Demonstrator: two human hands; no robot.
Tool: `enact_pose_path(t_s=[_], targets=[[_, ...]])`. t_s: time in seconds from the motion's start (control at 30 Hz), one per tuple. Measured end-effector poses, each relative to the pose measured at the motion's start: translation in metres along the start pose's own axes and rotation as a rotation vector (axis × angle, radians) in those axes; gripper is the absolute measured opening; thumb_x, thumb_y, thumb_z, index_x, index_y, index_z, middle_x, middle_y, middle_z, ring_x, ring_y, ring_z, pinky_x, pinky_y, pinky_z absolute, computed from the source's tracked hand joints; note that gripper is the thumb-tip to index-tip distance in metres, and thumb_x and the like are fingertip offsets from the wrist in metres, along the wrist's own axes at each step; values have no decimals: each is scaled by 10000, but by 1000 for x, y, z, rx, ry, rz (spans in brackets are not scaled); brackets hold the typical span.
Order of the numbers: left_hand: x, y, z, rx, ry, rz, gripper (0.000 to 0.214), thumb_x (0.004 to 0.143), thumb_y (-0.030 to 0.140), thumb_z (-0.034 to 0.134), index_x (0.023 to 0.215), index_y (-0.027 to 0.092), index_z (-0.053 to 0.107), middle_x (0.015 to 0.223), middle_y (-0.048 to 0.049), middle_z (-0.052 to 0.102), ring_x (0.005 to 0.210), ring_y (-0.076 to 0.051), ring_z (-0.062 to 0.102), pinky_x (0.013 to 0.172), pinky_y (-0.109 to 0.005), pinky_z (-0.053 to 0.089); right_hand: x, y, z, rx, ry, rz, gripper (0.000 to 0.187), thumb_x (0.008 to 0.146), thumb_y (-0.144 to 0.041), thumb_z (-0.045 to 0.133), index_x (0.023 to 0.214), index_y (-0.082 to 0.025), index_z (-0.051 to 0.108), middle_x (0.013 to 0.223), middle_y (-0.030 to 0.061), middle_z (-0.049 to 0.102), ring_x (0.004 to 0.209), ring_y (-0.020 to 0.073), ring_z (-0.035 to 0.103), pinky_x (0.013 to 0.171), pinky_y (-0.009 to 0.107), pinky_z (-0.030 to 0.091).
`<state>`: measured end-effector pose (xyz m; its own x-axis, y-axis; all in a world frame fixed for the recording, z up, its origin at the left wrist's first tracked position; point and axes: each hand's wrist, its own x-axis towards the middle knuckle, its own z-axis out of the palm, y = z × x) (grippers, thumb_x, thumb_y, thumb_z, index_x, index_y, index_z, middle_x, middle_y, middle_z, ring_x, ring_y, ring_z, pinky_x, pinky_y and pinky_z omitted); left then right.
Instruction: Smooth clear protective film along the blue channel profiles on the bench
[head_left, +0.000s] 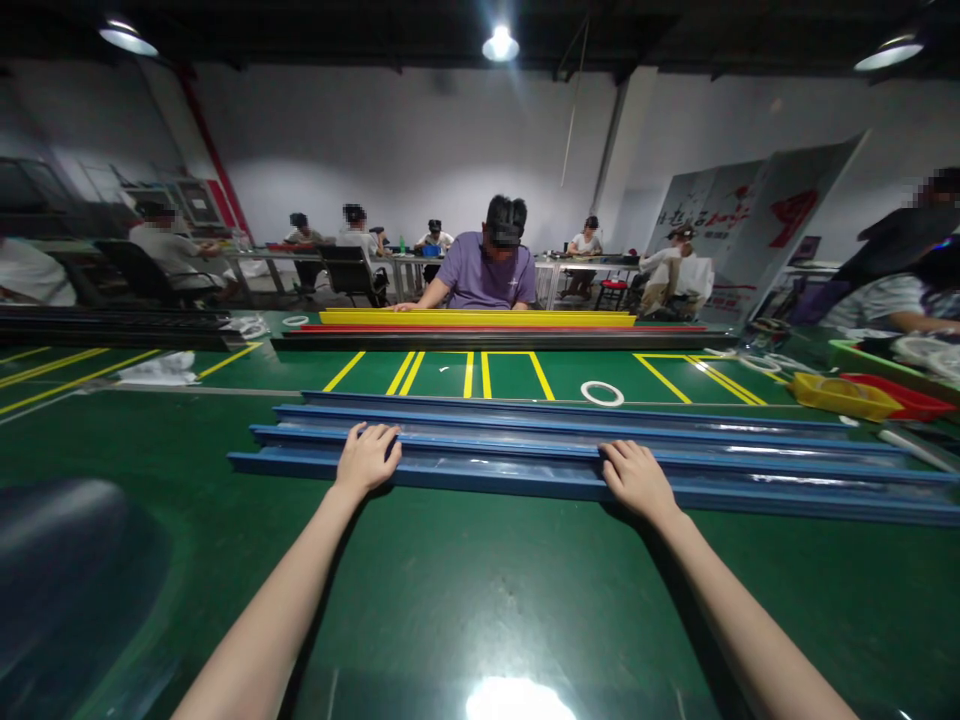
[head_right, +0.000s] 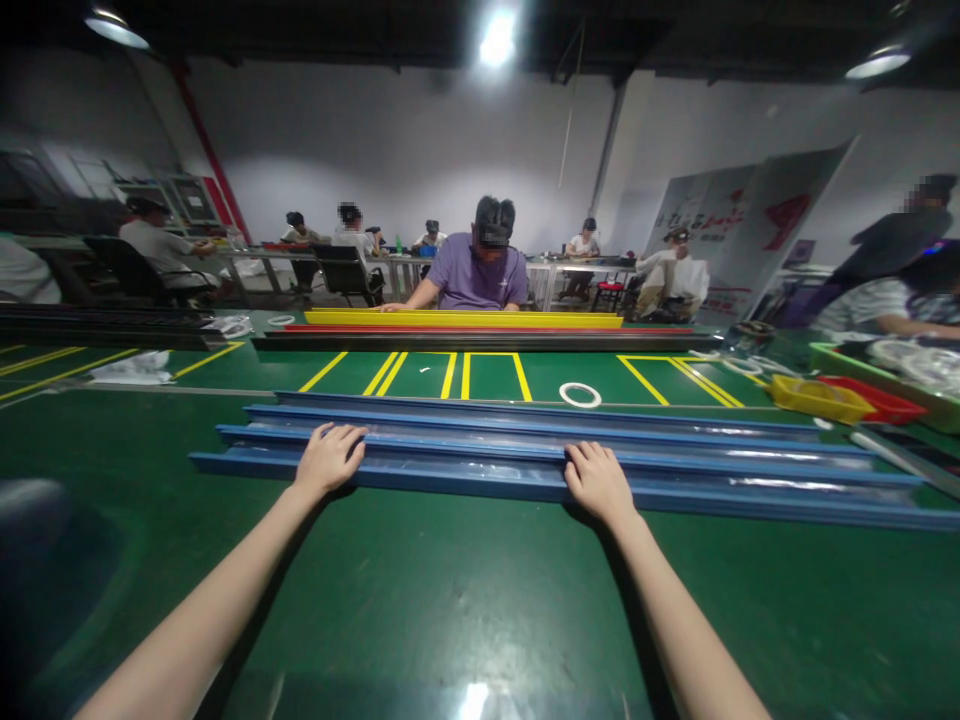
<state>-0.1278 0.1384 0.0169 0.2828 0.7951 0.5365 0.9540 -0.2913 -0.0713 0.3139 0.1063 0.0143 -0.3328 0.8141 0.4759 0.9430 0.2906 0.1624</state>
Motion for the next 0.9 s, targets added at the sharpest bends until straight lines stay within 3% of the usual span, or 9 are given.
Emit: enact_pose_path(t_s=[0.17,0.4,0.5,0.6,0.73,0.9], targets=[[9,-3,7,7,-45,-10,366,841,316,283,1020,210,585,981,-74,638,924,-208,561,910,-425,307,7,1,4,8,-15,21,313,831,-268,337,1009,-152,567,923,88,597,870,202,484,738,317,329],[19,-6,5,-36,-123,78,401,827,396,362,1163,224,498,1211,-97,510,1107,-240,447,926,-439,302,12,4,9,160,-3,29,330,838,-356,345,1065,-200,527,1047,84,561,943,213,487,773,342,363],[41,13,1,-88,-76,205,338,837,319,358,1097,203,541,1149,-88,548,1075,-217,469,938,-400,303,24,5,12,245,32,75,326,847,-350,325,1062,-206,523,1046,91,554,945,211,504,763,337,396],[72,46,5,-154,-62,268,313,849,256,337,1076,205,547,1116,-67,574,1052,-187,490,920,-359,329,46,4,16,270,33,87,326,843,-318,334,1061,-182,533,1045,99,566,969,211,511,791,341,415],[107,85,25,-176,-162,214,341,841,253,369,1146,183,504,1220,-86,520,1132,-202,451,924,-368,341,76,-1,27,234,-32,33,378,839,-315,352,1133,-150,523,1151,125,548,1070,220,487,888,368,391],[121,102,52,-215,-302,121,410,878,359,317,1230,186,435,1284,-77,470,1186,-220,411,946,-399,336,96,-4,43,207,-159,83,473,860,-375,332,1238,-118,454,1286,135,453,1206,235,380,973,376,319]])
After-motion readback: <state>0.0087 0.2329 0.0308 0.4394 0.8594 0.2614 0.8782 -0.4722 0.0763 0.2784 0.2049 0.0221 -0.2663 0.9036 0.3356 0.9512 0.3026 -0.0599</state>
